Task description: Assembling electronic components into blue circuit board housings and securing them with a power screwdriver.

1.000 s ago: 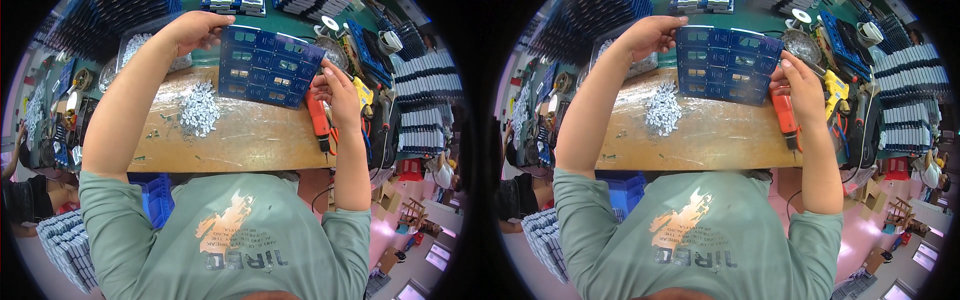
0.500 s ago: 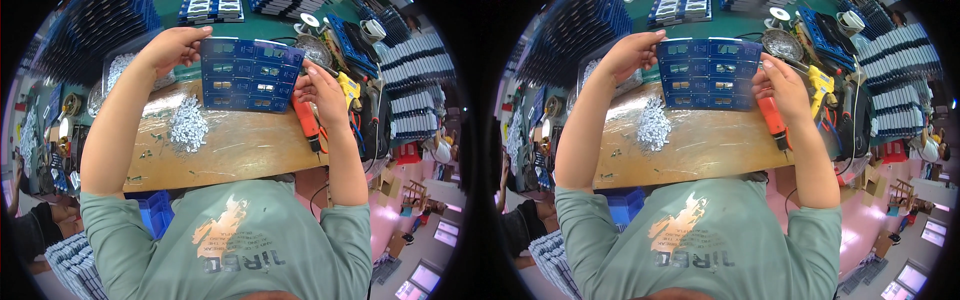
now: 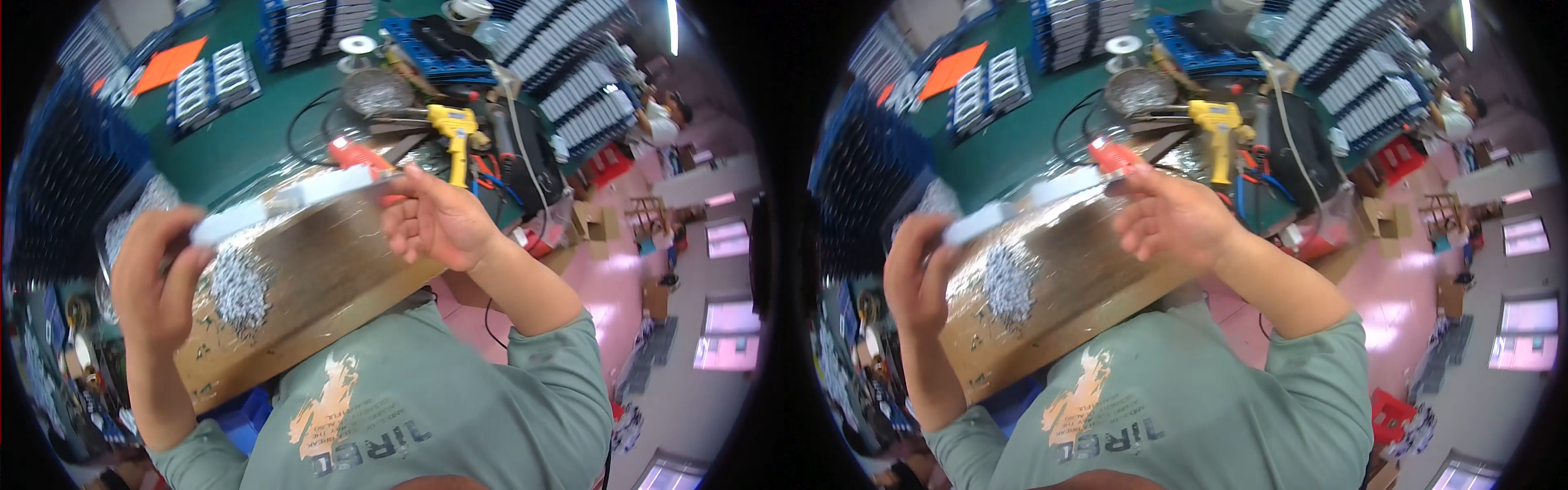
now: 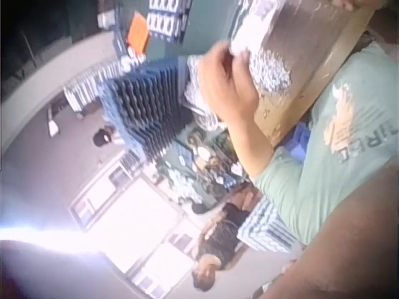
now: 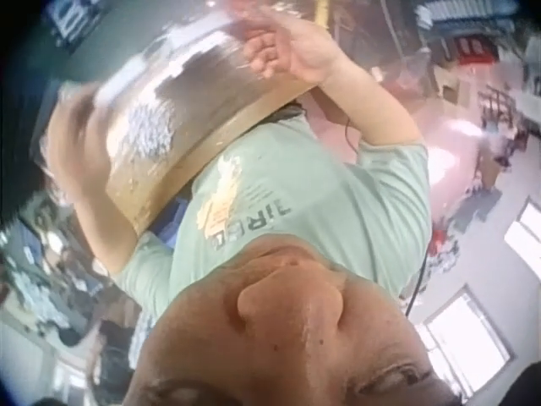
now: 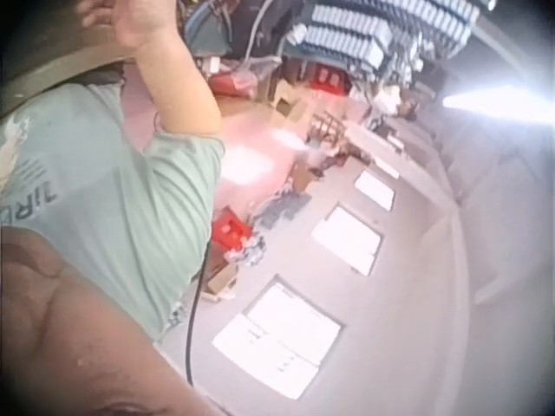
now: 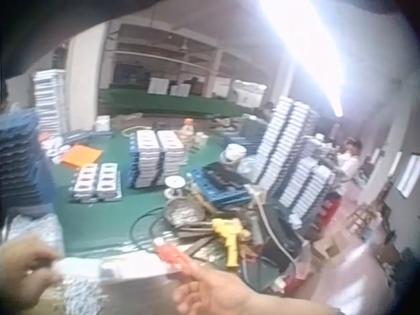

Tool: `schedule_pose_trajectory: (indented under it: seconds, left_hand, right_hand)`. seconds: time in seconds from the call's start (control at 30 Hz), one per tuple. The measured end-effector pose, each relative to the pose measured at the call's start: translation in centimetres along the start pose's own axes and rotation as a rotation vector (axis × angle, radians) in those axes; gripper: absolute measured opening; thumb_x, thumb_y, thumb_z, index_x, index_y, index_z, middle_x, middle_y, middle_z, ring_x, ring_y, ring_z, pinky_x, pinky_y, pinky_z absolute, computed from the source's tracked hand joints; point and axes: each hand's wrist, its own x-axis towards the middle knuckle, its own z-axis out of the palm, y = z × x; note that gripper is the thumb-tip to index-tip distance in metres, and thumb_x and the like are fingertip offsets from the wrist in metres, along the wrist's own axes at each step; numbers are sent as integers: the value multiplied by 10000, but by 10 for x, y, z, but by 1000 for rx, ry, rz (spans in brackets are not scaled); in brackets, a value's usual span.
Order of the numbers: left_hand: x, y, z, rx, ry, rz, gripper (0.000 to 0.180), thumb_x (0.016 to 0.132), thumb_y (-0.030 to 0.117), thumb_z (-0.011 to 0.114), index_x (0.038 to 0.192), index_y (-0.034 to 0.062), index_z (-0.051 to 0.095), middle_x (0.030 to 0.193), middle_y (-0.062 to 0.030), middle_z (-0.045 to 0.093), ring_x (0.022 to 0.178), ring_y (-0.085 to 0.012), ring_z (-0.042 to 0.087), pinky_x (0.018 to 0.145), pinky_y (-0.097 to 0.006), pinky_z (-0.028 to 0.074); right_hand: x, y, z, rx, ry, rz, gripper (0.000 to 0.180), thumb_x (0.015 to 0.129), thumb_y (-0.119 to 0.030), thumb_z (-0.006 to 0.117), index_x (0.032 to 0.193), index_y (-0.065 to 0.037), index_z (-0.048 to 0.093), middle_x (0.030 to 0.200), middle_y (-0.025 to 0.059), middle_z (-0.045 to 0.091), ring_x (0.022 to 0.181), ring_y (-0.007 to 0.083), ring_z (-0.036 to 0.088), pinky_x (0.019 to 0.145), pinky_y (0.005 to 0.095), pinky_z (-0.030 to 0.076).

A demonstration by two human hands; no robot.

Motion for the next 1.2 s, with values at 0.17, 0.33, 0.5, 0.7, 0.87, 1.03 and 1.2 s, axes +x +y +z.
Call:
schedule_pose_trajectory:
  seconds: [0.17,0.33,0.5,0.7,0.87,1.03,1.2]
  left_hand:
    - [-12,28,-19,353,113,421,417,871,236,696,1143,-61,589,969,-175,649,873,-303,639,755,-355,531]
    - [26,17,6,8,301,396,564,910,332,643,1293,-51,489,1246,-218,558,1117,-327,582,942,-396,484]
    - [-6,-10,-9,273,141,307,430,944,236,610,1266,-36,530,1262,-204,546,1141,-311,565,970,-380,451]
    - [-57,-42,9,159,109,-101,297,940,120,575,1190,-39,577,1228,-170,563,1111,-283,554,946,-353,442]
    - [-80,-44,15,188,126,-254,275,939,93,571,1180,-38,583,1215,-160,565,1099,-271,556,934,-342,442]
    - [-96,-43,20,165,171,-315,258,941,87,574,1165,-40,587,1206,-160,565,1076,-261,563,917,-337,449]
    - [-95,-38,25,182,174,-361,265,944,114,586,1161,-38,589,1196,-153,571,1031,-246,568,893,-332,459]
  right_hand:
    - [-27,-23,21,126,-113,-245,353,992,-241,486,1232,13,534,1028,193,673,847,270,697,684,358,588]
    - [-53,-69,-19,110,-19,-665,281,984,-133,450,1196,40,515,1008,182,654,858,264,678,751,362,576]
    - [-83,-129,-122,-47,487,-1083,219,993,-94,406,1130,45,504,1003,222,645,874,281,674,775,377,576]
    - [-139,-214,-285,33,925,-1272,217,989,-45,343,1112,108,436,1058,280,622,938,345,671,797,402,600]
    - [-147,-266,-365,81,1088,-1277,205,988,-36,306,1124,99,379,1042,289,606,888,359,681,723,394,620]
    - [-141,-290,-399,147,1118,-1171,223,969,23,288,1157,125,351,1027,289,602,845,370,686,679,391,630]
    - [-143,-300,-401,108,1142,-1127,266,927,56,273,1154,149,377,999,296,608,829,365,688,669,387,631]
